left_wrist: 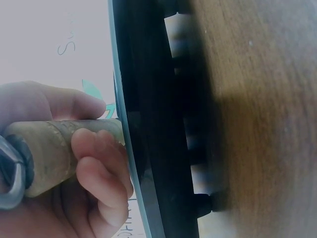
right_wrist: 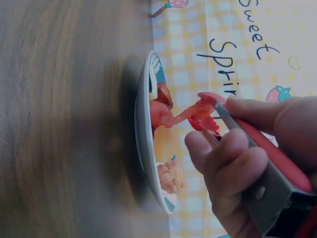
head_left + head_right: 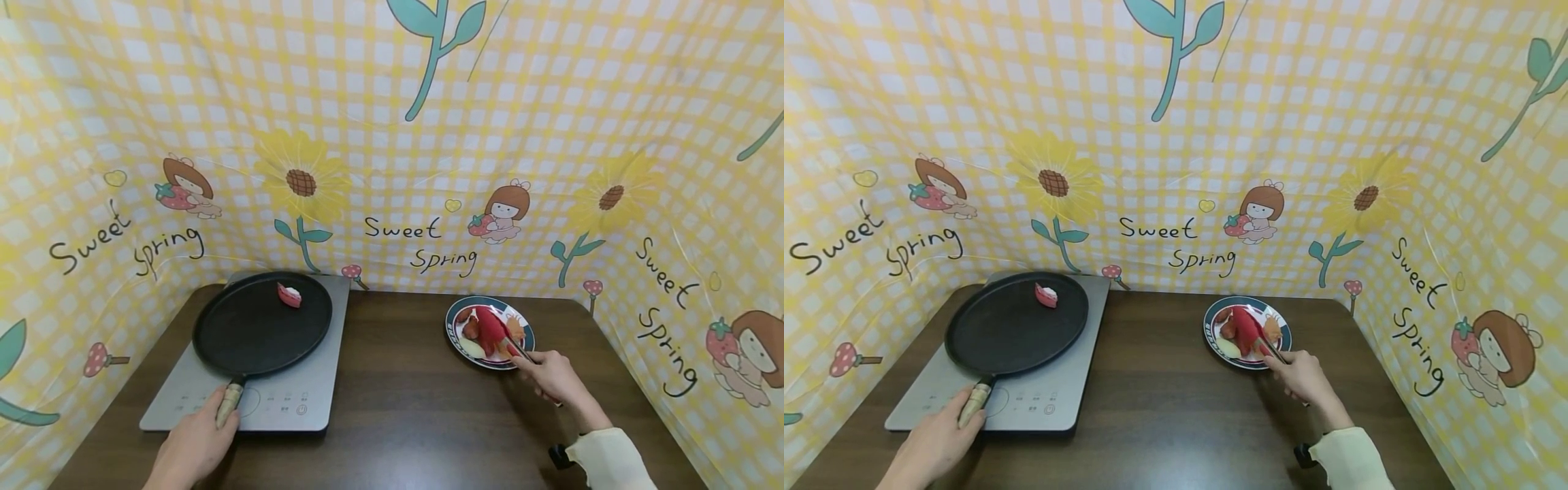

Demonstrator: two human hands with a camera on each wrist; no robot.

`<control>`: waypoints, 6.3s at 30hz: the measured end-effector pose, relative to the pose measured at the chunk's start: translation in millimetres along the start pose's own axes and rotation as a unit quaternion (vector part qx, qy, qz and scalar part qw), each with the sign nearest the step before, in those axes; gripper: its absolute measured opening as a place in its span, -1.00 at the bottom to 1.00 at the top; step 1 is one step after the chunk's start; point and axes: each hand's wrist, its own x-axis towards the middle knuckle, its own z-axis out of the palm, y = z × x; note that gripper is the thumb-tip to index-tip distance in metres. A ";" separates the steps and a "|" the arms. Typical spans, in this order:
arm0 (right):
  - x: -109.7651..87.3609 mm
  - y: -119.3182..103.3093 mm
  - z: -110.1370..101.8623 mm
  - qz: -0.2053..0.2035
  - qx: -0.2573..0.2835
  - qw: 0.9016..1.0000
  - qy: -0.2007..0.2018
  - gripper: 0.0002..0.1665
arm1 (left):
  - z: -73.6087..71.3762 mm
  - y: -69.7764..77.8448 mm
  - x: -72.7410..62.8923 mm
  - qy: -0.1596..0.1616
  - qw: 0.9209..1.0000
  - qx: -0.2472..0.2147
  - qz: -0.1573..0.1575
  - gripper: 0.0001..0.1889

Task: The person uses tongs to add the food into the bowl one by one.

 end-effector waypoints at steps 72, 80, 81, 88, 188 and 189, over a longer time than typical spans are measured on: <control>-3.2 -14.8 16.1 0.006 0.175 0.983 -0.047 -0.46 | 0.0 2.3 -1.3 0.003 1.000 0.004 -0.002 -0.26; -6.2 -25.7 15.7 -0.001 0.203 0.976 -0.078 -0.43 | 0.0 2.3 0.3 -0.003 1.000 0.003 -0.003 -0.25; -6.0 -27.0 15.4 -0.010 0.205 0.975 -0.084 -0.43 | -0.2 2.4 0.5 -0.003 1.000 0.003 -0.002 -0.25; -3.5 -35.4 17.4 -0.045 0.229 0.964 -0.127 -0.40 | -1.1 2.0 0.3 0.001 1.000 0.004 0.002 -0.26; 30.5 -251.8 178.7 -0.136 0.130 0.953 -0.237 -0.53 | -2.9 2.3 -3.7 -0.001 0.999 -0.030 -0.022 -0.24; 30.7 -253.6 179.9 -0.137 0.121 0.955 -0.234 -0.53 | -2.6 2.6 -3.7 -0.001 0.999 -0.030 -0.023 -0.24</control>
